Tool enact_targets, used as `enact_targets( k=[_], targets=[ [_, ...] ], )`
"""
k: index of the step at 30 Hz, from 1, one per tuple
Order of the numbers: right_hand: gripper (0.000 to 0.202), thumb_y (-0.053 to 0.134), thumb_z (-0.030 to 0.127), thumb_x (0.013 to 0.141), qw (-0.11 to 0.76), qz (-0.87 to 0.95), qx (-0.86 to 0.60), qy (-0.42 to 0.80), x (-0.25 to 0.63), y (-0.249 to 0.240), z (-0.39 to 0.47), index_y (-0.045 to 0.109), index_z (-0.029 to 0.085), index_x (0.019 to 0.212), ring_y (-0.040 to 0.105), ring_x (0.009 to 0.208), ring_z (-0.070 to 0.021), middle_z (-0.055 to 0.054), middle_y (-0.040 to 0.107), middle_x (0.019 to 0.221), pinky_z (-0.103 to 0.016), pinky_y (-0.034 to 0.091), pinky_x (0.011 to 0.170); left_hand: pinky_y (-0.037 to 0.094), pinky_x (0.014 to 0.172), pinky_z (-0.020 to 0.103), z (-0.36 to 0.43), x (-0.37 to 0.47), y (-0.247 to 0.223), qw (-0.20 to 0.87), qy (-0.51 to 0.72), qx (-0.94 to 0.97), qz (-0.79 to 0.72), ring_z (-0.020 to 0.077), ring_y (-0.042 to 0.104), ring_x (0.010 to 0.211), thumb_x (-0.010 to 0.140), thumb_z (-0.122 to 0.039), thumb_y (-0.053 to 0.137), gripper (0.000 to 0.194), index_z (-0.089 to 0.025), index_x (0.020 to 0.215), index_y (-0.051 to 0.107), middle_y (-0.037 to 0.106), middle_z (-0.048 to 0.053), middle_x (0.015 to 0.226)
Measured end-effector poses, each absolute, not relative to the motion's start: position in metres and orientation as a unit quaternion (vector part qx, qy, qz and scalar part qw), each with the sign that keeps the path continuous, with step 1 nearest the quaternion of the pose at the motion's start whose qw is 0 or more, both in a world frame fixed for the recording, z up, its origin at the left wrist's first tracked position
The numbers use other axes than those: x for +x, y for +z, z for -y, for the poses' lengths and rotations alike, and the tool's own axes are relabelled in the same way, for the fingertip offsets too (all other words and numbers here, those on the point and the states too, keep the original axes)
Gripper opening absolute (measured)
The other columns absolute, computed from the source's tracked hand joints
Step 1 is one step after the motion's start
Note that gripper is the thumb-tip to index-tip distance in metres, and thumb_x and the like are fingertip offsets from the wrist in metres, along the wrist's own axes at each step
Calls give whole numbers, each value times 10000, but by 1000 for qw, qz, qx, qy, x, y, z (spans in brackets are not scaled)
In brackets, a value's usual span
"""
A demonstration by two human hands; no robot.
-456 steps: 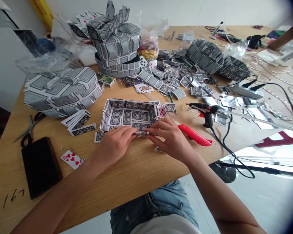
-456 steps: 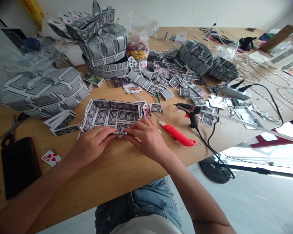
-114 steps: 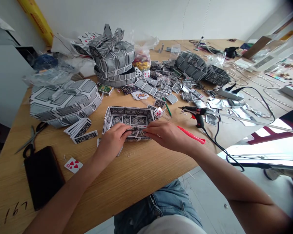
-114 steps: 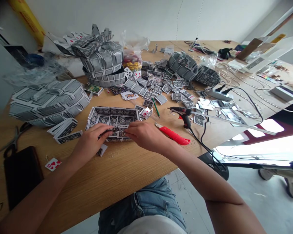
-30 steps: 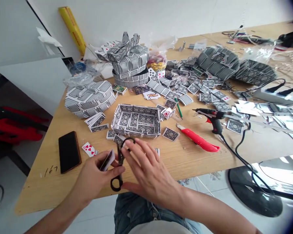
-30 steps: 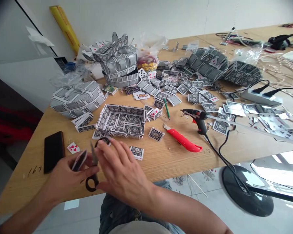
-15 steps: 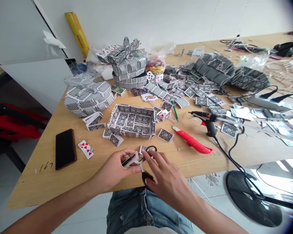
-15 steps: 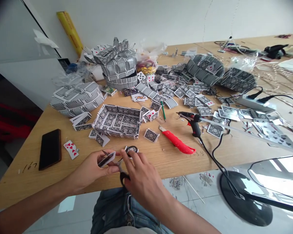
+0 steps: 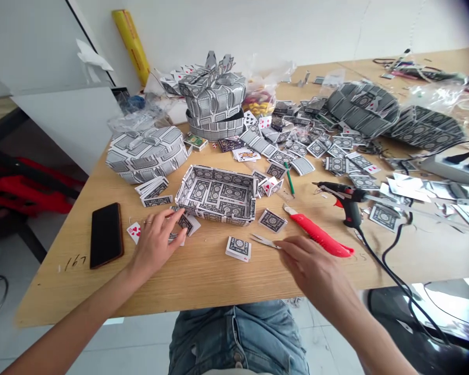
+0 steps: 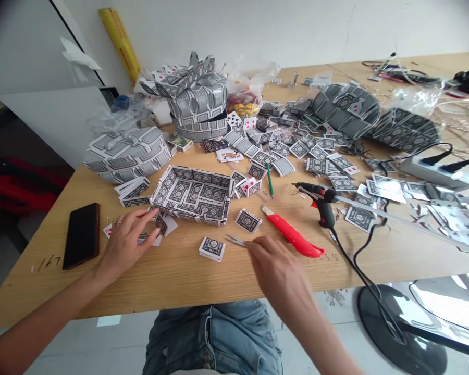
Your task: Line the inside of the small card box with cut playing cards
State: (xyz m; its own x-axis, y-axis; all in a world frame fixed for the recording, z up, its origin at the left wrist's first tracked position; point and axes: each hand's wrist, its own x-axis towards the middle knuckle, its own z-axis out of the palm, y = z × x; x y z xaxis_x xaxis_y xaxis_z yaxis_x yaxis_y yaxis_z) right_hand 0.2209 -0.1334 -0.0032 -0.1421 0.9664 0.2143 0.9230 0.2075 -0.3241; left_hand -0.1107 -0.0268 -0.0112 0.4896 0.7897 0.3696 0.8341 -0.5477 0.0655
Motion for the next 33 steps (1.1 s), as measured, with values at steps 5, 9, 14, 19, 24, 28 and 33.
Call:
enact_targets(
  k=[5,9,14,19,24,28,33],
  targets=[
    [216,533,222,940,161,808,-562,75,164,-12,111,660,198,1114,672,804,-187,-87,682,1000,-281,540,641,386,1041,410,4,-77,3,17,-214,-907,362,251,570,1157,892,-394,601,412,-195,1251,562,636,113,1214],
    [224,474,143,955,184,821,-536,74,162,-7,104,679,187,1032,649,813,-179,-74,687,932,-276,522,669,334,1069,400,-20,-59,-7,-31,-173,-940,294,188,646,1030,920,-314,574,271,-176,1152,601,715,59,1096],
    [228,481,204,970,335,774,-532,78,179,36,81,690,191,1059,649,863,-168,-77,692,959,-290,537,734,439,847,340,-24,-50,-13,-78,-171,-932,309,185,678,889,908,-285,595,149,-187,991,670,750,27,955],
    [236,487,242,969,326,774,-541,36,182,51,44,713,191,1012,645,825,-154,-56,692,922,-286,534,731,473,822,370,-13,-39,-4,-150,-144,-907,366,238,677,942,925,-315,561,217,-176,1047,675,736,62,1018],
    [195,529,212,943,318,808,-493,-42,179,49,32,710,169,1002,631,816,-151,-61,701,926,-276,508,715,494,881,375,-15,-32,20,-364,-201,-811,411,241,649,993,859,-548,580,475,-190,1166,642,703,77,1087],
    [179,585,151,899,293,853,-412,-129,178,47,31,689,175,1042,599,744,-153,-51,714,921,-292,480,661,521,813,327,-27,-29,37,-612,-241,-662,359,196,653,916,899,-575,492,528,-152,1191,616,706,77,1015],
    [194,627,218,889,305,855,-418,-35,177,48,25,683,182,1071,609,839,-179,-78,690,979,-320,511,740,532,747,276,-31,-25,34,-659,-308,-574,376,170,644,872,740,-330,764,481,-137,1156,620,703,63,994]
  ],
)
